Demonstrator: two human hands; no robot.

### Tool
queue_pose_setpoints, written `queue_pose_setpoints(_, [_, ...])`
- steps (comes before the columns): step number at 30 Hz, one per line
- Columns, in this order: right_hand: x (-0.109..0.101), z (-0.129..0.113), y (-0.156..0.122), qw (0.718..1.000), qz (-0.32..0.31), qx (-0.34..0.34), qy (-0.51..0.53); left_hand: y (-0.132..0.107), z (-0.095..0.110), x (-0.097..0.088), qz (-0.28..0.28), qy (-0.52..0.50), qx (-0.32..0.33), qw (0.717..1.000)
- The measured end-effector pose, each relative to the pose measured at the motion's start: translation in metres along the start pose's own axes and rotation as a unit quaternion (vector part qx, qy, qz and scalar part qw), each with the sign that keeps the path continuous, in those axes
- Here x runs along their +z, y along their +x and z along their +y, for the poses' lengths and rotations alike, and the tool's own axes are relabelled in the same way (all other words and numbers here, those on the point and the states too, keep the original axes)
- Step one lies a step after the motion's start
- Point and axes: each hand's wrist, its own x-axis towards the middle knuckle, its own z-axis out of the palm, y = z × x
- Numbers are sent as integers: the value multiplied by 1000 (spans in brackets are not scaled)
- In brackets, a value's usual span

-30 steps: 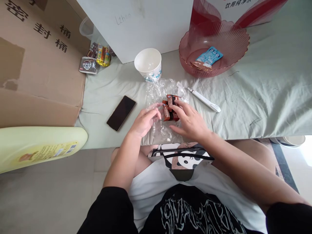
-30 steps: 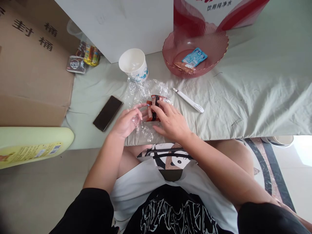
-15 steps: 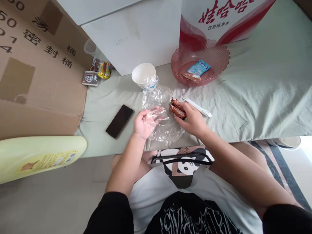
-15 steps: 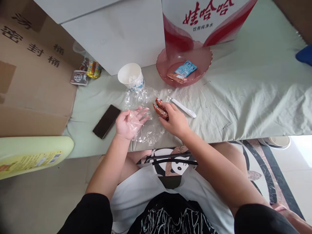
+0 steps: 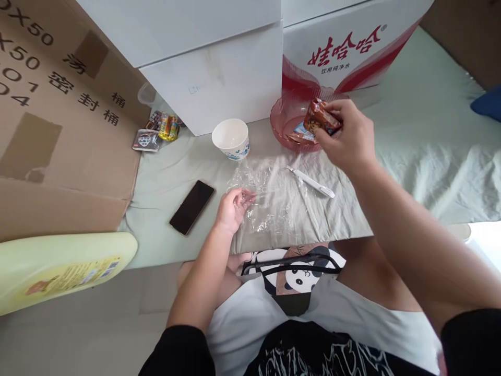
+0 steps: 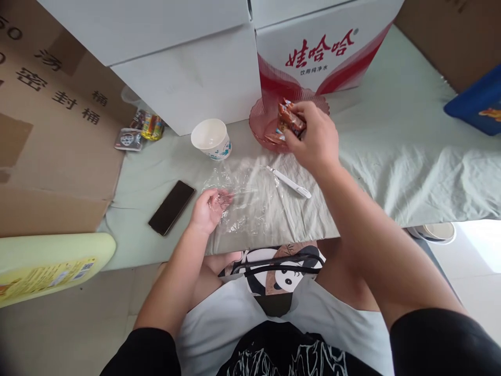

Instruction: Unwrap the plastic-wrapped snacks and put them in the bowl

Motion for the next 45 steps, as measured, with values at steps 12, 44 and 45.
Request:
queue_pose_setpoints(12, [3, -52, -118, 941, -260, -218, 12, -8, 12, -7, -48, 78, -24, 995])
queue_pose_setpoints(44, [-11, -41, -130, 990, -87, -112, 13, -37, 38, -52, 165, 294, 237, 911])
queue_pose_setpoints(45, [-11, -42, -131, 990, -97, -104, 13, -42, 38, -56, 159, 323, 285, 888])
